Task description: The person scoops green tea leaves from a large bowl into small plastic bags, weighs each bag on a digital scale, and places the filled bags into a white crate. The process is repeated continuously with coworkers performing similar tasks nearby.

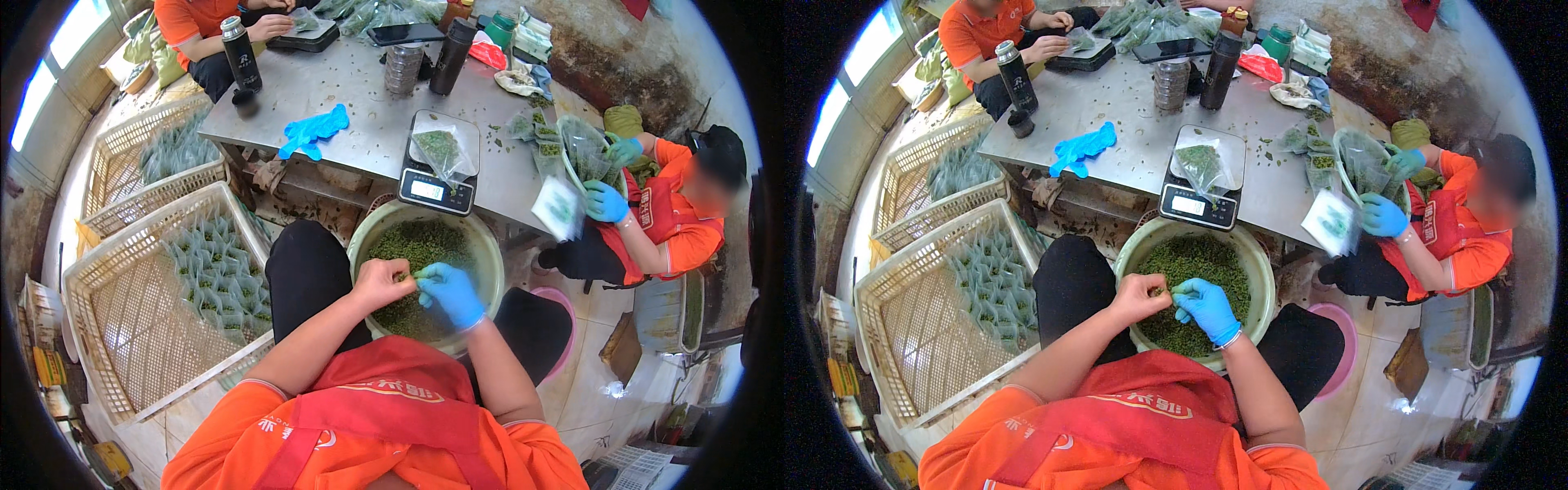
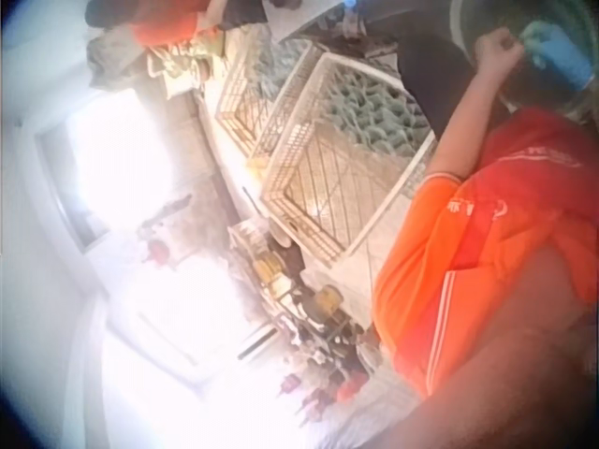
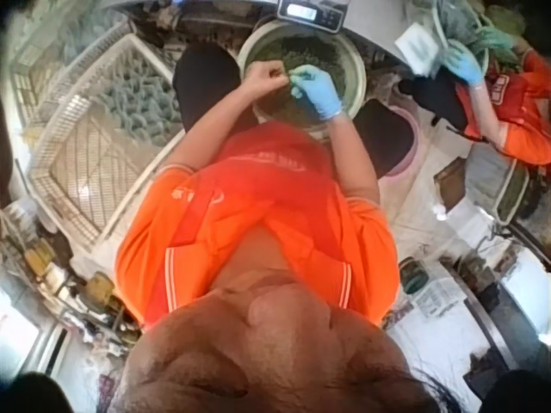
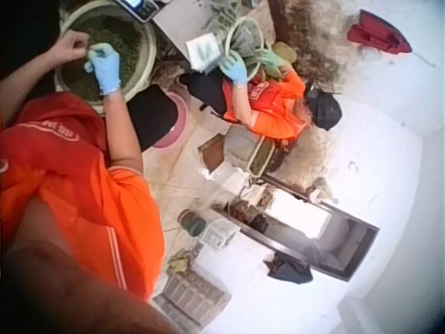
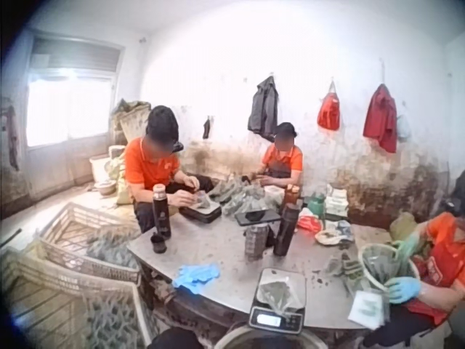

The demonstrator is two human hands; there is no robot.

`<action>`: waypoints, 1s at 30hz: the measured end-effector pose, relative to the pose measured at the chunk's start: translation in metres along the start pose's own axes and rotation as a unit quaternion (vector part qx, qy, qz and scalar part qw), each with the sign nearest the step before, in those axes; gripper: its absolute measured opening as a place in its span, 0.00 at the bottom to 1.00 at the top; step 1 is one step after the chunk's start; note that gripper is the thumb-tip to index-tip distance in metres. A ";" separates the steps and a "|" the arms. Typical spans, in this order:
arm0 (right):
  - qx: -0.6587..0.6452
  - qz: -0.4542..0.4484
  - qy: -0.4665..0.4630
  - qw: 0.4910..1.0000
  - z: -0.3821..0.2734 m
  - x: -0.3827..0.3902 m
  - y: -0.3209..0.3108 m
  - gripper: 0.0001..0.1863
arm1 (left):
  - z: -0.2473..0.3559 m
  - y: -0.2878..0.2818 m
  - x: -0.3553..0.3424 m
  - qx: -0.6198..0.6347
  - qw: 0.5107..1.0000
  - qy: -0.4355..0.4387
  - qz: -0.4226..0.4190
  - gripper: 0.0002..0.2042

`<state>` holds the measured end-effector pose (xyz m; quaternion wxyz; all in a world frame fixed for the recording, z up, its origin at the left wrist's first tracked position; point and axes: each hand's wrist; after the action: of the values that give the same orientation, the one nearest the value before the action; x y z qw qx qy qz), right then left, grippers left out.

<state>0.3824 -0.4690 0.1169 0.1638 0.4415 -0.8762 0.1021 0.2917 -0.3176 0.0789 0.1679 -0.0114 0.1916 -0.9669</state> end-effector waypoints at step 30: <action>0.419 0.306 -0.266 0.812 -0.016 -0.101 -0.039 0.14 | 0.003 -0.004 -0.001 -0.031 0.999 0.027 -0.009 0.10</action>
<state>0.4731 -0.4123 0.0946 -0.3163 0.1859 -0.8481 0.3824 0.2915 -0.3145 0.0831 0.1538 0.0081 0.2256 -0.9620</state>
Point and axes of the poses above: each hand's wrist, its own x-axis away from the middle knuckle, its own y-axis out of the palm, z = x × y, and after that the axes turned 7 degrees about x, right-handed
